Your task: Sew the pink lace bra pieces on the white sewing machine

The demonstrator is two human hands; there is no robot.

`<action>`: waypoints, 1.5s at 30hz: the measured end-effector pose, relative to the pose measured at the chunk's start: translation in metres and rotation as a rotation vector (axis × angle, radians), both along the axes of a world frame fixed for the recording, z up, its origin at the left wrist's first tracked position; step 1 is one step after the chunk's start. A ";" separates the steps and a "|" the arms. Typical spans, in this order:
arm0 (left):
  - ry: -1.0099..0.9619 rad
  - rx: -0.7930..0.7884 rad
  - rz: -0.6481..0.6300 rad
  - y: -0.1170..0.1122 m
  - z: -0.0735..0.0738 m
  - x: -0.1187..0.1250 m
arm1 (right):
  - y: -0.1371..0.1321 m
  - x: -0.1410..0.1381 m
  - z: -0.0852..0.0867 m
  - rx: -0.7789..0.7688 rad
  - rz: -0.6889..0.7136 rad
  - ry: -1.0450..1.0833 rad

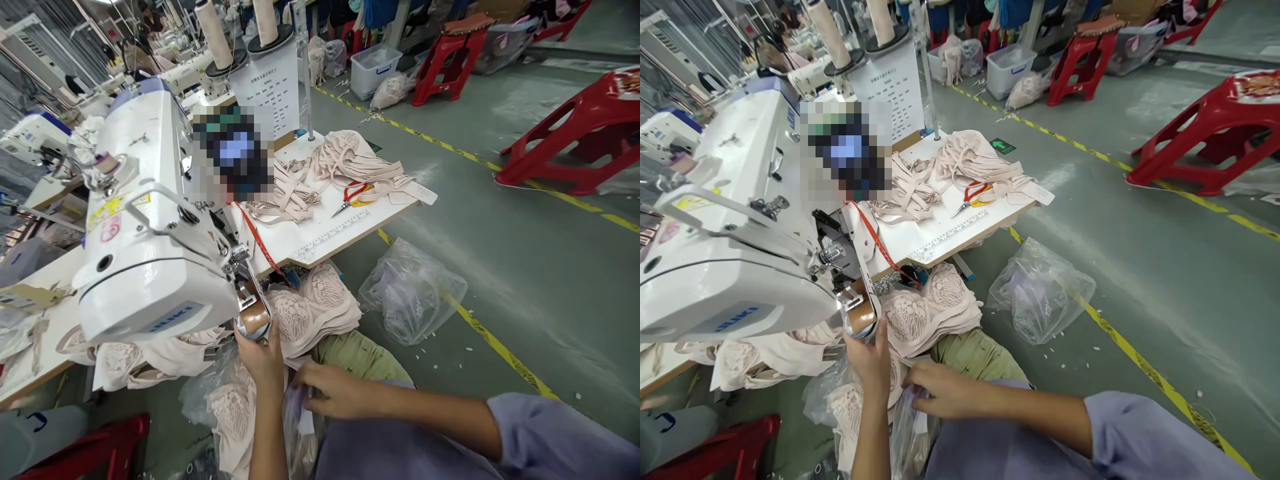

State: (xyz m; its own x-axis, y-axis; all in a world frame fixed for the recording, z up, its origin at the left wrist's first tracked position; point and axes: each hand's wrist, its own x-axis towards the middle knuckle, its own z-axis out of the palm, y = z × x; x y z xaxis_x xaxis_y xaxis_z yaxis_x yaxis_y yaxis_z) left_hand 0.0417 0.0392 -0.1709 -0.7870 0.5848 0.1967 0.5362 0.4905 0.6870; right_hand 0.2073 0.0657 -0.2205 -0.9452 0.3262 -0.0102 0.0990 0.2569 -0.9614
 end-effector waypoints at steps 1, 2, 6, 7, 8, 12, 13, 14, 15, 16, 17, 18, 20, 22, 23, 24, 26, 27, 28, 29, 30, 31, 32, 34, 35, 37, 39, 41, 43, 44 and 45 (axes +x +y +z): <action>0.024 -0.016 0.057 0.003 -0.012 0.003 | 0.001 0.008 0.002 -0.036 0.001 -0.029; 0.039 -0.041 0.085 0.005 -0.025 0.004 | 0.002 0.014 0.003 -0.067 -0.001 -0.059; 0.040 -0.093 -0.024 0.014 -0.049 -0.006 | -0.001 0.026 0.007 -0.142 -0.012 -0.142; 0.042 -0.081 -0.070 0.017 -0.047 -0.008 | -0.003 0.026 0.008 -0.142 0.001 -0.137; 0.049 -0.066 -0.100 0.019 -0.041 -0.008 | -0.005 0.026 0.008 -0.136 0.023 -0.118; 0.073 0.118 0.000 0.015 -0.012 0.010 | -0.007 0.029 0.007 -0.132 0.081 -0.060; 0.048 0.181 -0.008 0.013 -0.008 0.016 | -0.006 0.031 0.006 -0.138 0.066 -0.075; 0.004 0.248 -0.020 0.012 -0.005 0.022 | -0.005 0.034 0.005 -0.140 0.047 -0.095; -0.050 0.305 -0.036 0.011 -0.004 0.026 | -0.004 0.036 0.004 -0.138 0.028 -0.111; -0.103 0.345 -0.048 0.011 -0.005 0.029 | -0.002 0.039 0.003 -0.132 0.015 -0.118; -0.145 0.377 -0.037 0.011 -0.006 0.031 | 0.000 0.041 0.002 -0.128 0.008 -0.117; -0.169 0.393 -0.017 0.012 -0.007 0.032 | 0.001 0.044 0.002 -0.127 0.004 -0.110; -0.171 0.405 0.016 0.015 -0.010 0.032 | 0.004 0.049 0.002 -0.135 -0.030 -0.097; -0.166 0.426 0.031 0.021 -0.009 0.031 | 0.006 0.052 0.005 -0.141 -0.078 -0.093; -0.164 0.440 0.038 0.025 -0.008 0.031 | 0.006 0.053 0.006 -0.143 -0.098 -0.094; -0.164 0.451 0.040 0.029 -0.007 0.030 | 0.006 0.053 0.007 -0.144 -0.108 -0.095; -0.163 0.460 0.039 0.036 -0.004 0.029 | 0.005 0.051 0.009 -0.140 -0.095 -0.089; -0.158 0.460 0.041 0.039 -0.003 0.027 | 0.005 0.049 0.010 -0.139 -0.081 -0.082; -0.150 0.456 0.045 0.039 -0.002 0.025 | 0.006 0.046 0.011 -0.139 -0.065 -0.075; -0.139 0.448 0.050 0.037 -0.001 0.023 | 0.007 0.043 0.012 -0.142 -0.053 -0.065; -0.128 0.434 0.051 0.033 0.000 0.022 | 0.009 0.039 0.013 -0.154 -0.053 -0.053; -0.118 0.415 0.045 0.025 0.000 0.021 | 0.011 0.035 0.014 -0.188 -0.060 -0.038; -0.111 0.392 0.033 0.016 0.000 0.021 | 0.014 0.031 0.016 -0.257 -0.079 -0.015; -0.114 0.353 -0.012 -0.009 0.000 0.024 | 0.022 0.021 0.021 -0.482 -0.120 0.041; -0.125 0.336 -0.056 -0.022 0.000 0.027 | 0.027 0.015 0.025 -0.607 -0.128 0.072; -0.147 0.307 -0.179 -0.045 0.001 0.032 | 0.035 0.004 0.034 -0.780 -0.114 0.130; -0.147 0.266 -0.314 -0.060 0.003 0.034 | 0.042 -0.006 0.043 -0.794 -0.081 0.165; -0.110 0.209 -0.411 -0.065 0.006 0.034 | 0.046 -0.016 0.049 -0.735 -0.072 0.175; -0.047 0.174 -0.436 -0.065 0.009 0.032 | 0.045 -0.024 0.051 -0.703 -0.098 0.178; -0.008 0.168 -0.417 -0.063 0.010 0.031 | 0.043 -0.028 0.051 -0.733 -0.123 0.186; 0.037 0.169 -0.394 -0.061 0.011 0.031 | 0.040 -0.030 0.050 -0.796 -0.153 0.195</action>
